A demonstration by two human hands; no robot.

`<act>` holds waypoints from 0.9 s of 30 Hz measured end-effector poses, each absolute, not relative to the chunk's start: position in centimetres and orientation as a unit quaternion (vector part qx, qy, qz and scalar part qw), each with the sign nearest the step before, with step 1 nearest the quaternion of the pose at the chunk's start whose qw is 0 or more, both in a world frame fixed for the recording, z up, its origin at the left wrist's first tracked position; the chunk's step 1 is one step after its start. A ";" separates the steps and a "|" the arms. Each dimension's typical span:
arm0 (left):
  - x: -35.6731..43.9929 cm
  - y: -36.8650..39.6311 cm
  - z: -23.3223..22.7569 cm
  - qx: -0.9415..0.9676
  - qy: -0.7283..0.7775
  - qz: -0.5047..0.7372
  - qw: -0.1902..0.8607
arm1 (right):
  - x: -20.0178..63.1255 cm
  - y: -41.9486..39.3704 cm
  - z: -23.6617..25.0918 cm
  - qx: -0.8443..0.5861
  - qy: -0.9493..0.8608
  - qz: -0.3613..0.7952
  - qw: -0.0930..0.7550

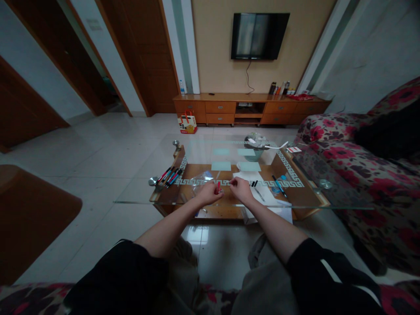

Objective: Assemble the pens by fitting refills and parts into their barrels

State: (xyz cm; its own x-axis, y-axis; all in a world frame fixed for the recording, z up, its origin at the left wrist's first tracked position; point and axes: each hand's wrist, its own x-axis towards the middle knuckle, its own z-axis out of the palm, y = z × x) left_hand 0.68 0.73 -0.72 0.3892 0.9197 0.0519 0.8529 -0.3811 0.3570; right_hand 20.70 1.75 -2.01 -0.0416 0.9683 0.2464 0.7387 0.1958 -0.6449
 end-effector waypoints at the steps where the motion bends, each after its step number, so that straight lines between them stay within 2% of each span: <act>1: 0.7 0.7 -0.7 0.823 0.536 0.128 0.139 | 20.9 1.8 -2.1 -0.613 -0.701 0.170 0.321; 9: 0.6 0.2 0.2 0.835 0.510 0.139 0.152 | 21.2 1.7 -2.1 -0.611 -0.735 0.164 0.243; 15: 0.6 0.2 0.3 0.839 0.500 0.138 0.164 | 20.4 1.2 -1.5 -0.565 -0.770 0.186 0.230; 21: 0.5 0.4 -0.2 0.845 0.488 0.147 0.159 | 20.7 1.5 -1.9 -0.569 -0.763 0.156 0.265; 27: 0.4 0.4 -0.4 0.849 0.481 0.150 0.160 | 21.2 1.4 -2.6 -0.564 -0.787 0.140 0.207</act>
State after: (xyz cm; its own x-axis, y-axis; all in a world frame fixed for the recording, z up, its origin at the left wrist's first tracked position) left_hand 0.45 0.42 -0.41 0.4924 0.8644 0.1013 0.7681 -0.4863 0.4166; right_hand 21.23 1.35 -2.56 -0.2779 0.9458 0.1682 0.8303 0.3246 -0.4530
